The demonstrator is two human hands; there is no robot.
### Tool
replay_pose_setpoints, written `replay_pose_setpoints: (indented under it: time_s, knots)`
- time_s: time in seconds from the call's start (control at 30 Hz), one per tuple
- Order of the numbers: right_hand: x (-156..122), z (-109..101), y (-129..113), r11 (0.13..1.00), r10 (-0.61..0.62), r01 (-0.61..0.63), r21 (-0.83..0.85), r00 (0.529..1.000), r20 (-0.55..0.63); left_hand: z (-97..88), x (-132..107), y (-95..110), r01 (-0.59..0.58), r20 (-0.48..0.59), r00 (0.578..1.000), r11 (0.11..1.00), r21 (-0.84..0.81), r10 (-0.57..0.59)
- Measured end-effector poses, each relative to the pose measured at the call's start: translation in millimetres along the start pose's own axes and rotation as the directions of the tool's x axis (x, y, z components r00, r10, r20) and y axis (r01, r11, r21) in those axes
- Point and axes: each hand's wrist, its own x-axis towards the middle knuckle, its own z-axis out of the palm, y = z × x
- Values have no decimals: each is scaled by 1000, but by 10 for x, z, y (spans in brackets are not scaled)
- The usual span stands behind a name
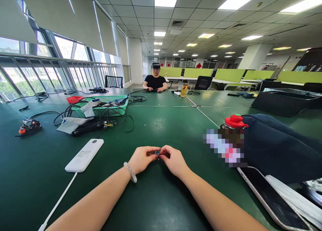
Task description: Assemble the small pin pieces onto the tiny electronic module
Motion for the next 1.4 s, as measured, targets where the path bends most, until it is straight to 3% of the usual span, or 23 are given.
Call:
replay_pose_setpoints:
  time_s: [0.77, 1.07, 1.17, 1.3, 1.4]
  knots:
    - [-21, -2, -27, 997, 5, -5, -74, 1000, 3, 14, -34, 78, -17, 22, 1000, 994, 104, 14]
    - [-30, -1, -83, 970, -70, 78, -230, 997, 40, -2, -74, 119, -110, 13, 993, 893, 436, 116]
    - [-25, 4, -56, 956, -99, 121, -266, 991, 92, -17, -60, 92, -127, 5, 991, 905, 406, 137]
    - [-21, 6, -20, 918, -99, 145, -370, 985, 141, -16, -37, 69, -35, -31, 998, 954, 299, 46]
    - [-31, 15, -7, 887, -108, 171, -428, 980, 169, -4, -29, 74, -13, -63, 997, 952, 306, 34]
